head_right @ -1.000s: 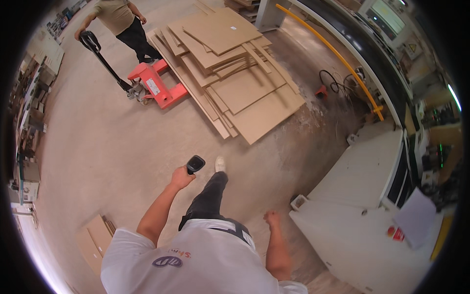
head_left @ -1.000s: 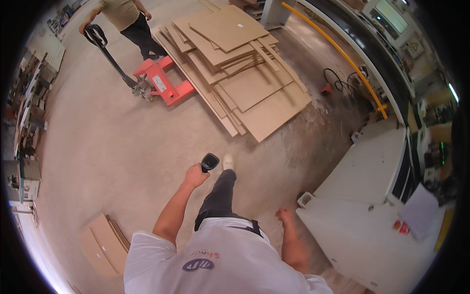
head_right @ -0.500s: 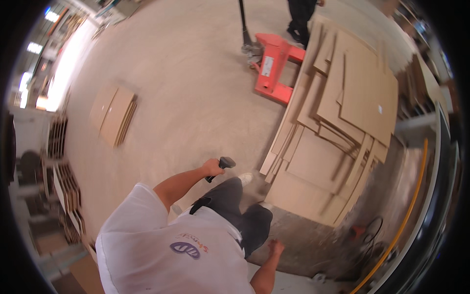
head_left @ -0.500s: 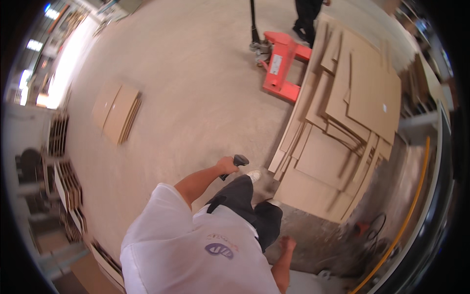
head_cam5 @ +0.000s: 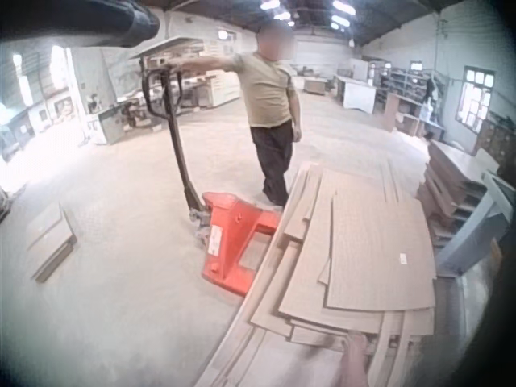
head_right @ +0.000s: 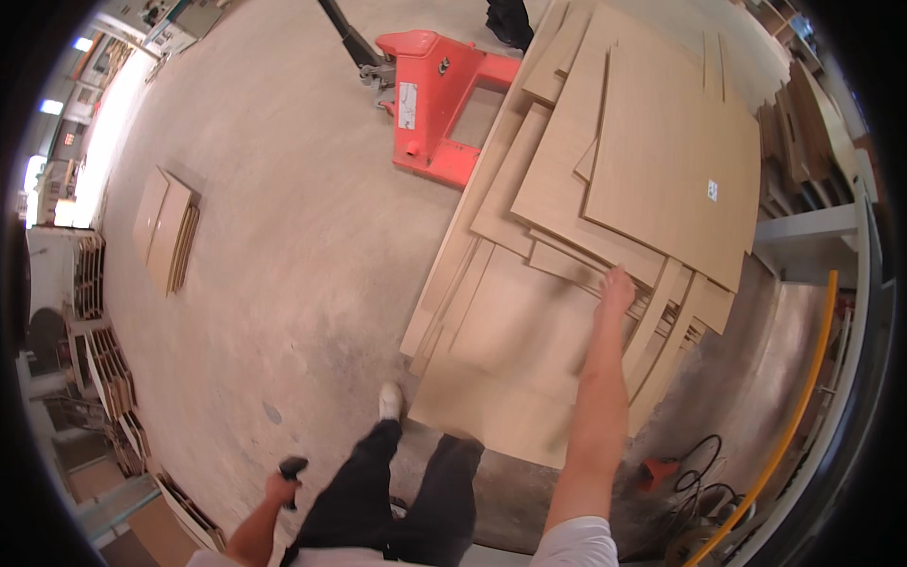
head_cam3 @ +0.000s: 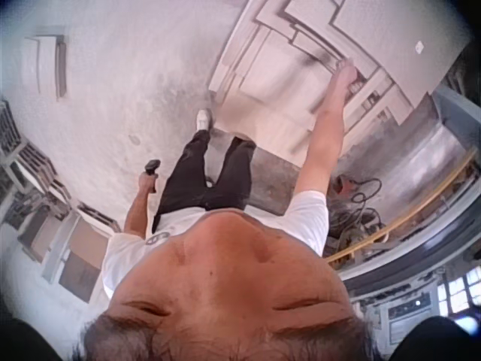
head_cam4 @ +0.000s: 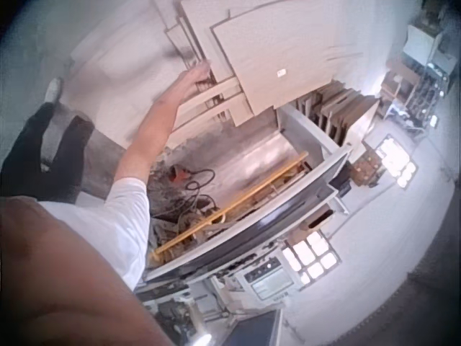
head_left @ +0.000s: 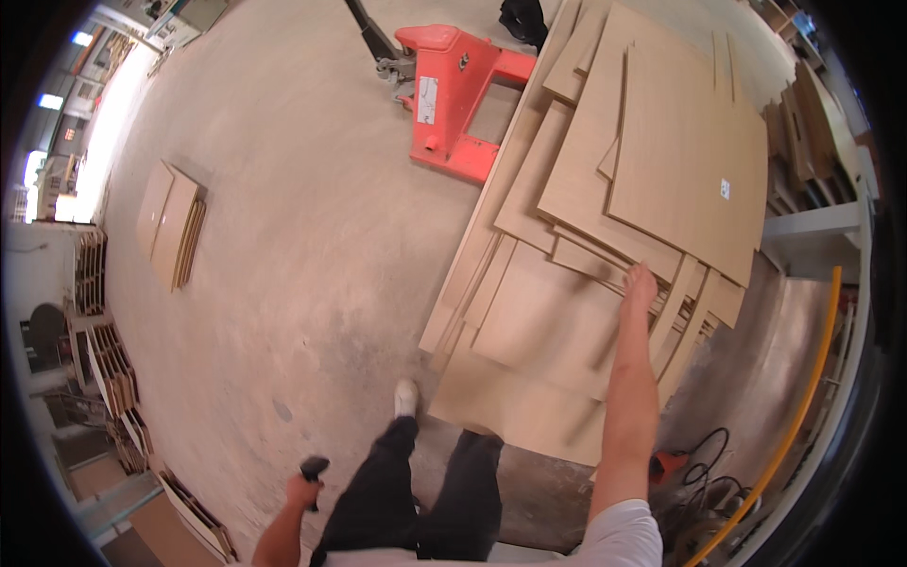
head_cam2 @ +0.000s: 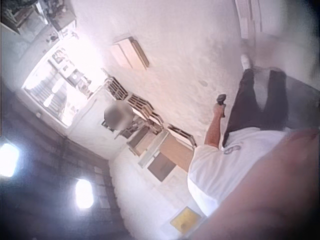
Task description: The person picks up flat wooden panels from a stack, places them on a conveyor table, and scans barcodes on the panels using a handheld barcode scanner. The person then removes the panels from the table and stacks them on the floor. This process is repeated for multiple panels.
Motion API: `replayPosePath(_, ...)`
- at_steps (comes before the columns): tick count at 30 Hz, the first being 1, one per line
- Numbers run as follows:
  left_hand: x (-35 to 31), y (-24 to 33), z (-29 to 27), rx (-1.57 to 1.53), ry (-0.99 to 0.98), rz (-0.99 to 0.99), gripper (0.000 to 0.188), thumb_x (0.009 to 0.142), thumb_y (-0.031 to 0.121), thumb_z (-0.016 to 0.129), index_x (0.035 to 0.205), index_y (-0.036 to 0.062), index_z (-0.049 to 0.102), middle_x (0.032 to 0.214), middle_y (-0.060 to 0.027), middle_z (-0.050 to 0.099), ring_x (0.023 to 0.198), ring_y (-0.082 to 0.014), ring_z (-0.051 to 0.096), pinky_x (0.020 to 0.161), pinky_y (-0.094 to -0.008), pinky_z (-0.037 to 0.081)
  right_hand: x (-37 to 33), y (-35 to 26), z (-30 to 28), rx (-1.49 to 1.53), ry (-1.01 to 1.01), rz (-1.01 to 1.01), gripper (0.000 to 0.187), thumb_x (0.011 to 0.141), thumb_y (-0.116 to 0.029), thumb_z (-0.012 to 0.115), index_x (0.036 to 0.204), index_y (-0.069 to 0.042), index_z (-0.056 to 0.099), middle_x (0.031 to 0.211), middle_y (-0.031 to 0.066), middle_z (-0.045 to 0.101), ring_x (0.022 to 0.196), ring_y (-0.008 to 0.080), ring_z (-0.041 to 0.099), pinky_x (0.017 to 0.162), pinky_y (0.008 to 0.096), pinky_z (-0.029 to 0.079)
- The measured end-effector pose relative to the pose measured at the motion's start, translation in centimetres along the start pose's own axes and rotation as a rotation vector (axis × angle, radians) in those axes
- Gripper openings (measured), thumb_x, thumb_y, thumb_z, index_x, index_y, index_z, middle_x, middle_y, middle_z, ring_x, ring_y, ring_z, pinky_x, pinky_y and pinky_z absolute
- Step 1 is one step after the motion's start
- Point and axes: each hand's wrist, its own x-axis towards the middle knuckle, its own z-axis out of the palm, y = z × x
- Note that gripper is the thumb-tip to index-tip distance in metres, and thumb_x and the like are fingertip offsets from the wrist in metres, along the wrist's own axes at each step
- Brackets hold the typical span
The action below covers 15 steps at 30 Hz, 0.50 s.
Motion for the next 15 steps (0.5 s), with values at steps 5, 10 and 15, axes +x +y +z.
replayPosePath(5, -3.6, 0.7, 4.2, -0.010, -0.144, -0.014, 0.038, 0.062, 0.032, 0.075, 0.081, -0.0009, 0.071, 0.075, -0.0196, 0.069, 0.077, -0.0329, 0.069, 0.072, -0.0405, 0.055, 6.5, -2.1, 3.9, 0.131, -0.028, -0.001, 0.029, 0.093, -0.024, 0.063, 0.099, 0.003, 0.056, 0.095, 0.0108, 0.061, 0.082, 0.0204, 0.061, 0.076, 0.0299, 0.054)
replayPosePath(10, -5.6, 5.1, 5.7, -0.184, -0.164, -0.002, 0.031, 0.065, 0.029, 0.072, 0.073, -0.0002, 0.070, 0.064, -0.0136, 0.068, 0.066, -0.0263, 0.070, 0.064, -0.0367, 0.054, 8.8, -2.5, 6.9, 0.193, 0.069, 0.009, 0.024, 0.089, -0.018, 0.067, 0.089, 0.002, 0.052, 0.084, 0.0111, 0.058, 0.075, 0.0219, 0.061, 0.068, 0.0329, 0.061)
replayPosePath(15, -6.4, 9.5, 5.5, -0.249, -0.185, 0.069, 0.030, 0.067, 0.027, 0.073, 0.070, -0.0020, 0.068, 0.059, -0.0109, 0.066, 0.060, -0.0233, 0.068, 0.061, -0.0369, 0.053, 8.1, -1.8, 3.0, 0.287, 0.038, 0.007, 0.022, 0.088, -0.014, 0.068, 0.078, -0.001, 0.053, 0.072, 0.0075, 0.056, 0.055, 0.0180, 0.056, 0.051, 0.0320, 0.057)
